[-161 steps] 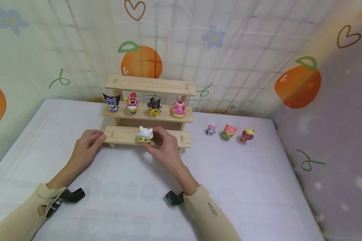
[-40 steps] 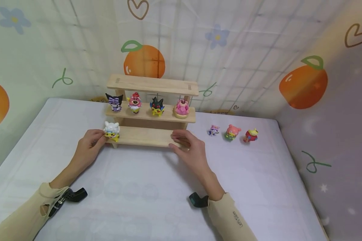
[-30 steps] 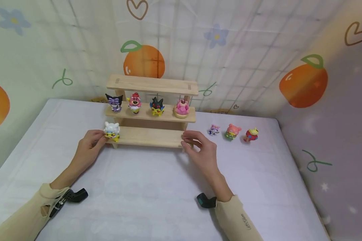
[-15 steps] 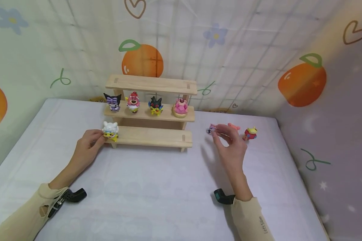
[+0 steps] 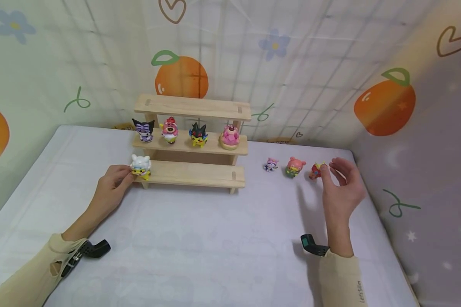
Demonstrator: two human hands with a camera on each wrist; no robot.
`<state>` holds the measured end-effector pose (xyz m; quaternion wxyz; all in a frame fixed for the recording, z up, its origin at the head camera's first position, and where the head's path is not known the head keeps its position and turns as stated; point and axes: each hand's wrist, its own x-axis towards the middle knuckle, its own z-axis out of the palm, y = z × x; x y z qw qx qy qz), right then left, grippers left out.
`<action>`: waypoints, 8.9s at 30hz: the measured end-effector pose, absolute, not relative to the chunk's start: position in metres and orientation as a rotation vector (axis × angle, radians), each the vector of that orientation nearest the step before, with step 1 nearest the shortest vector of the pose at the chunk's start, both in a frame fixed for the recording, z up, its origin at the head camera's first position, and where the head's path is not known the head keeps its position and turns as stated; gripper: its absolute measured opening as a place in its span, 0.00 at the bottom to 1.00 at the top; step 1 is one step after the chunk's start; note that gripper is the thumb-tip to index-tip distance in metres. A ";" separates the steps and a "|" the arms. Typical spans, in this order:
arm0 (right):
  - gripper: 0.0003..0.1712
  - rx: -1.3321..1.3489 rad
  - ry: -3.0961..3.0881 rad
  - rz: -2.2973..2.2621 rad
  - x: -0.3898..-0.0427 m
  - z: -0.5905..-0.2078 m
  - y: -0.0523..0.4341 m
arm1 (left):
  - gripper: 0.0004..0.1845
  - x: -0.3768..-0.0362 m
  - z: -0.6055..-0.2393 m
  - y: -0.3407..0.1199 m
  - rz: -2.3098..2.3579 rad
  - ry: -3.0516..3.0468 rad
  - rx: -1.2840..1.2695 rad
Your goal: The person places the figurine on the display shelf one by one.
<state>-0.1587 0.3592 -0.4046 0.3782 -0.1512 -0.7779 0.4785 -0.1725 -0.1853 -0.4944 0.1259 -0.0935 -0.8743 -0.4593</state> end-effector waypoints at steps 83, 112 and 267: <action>0.22 0.038 -2.109 1.241 -0.148 -0.409 0.265 | 0.14 -0.173 -0.494 -0.186 -1.337 -2.557 -0.270; 0.22 0.323 -2.184 1.330 -0.148 -0.427 0.233 | 0.14 -0.174 -0.496 -0.187 -1.341 -2.529 -0.299; 0.28 0.669 -2.577 1.262 -0.179 -0.440 0.098 | 0.13 -0.174 -0.493 -0.185 -1.369 -2.524 -0.300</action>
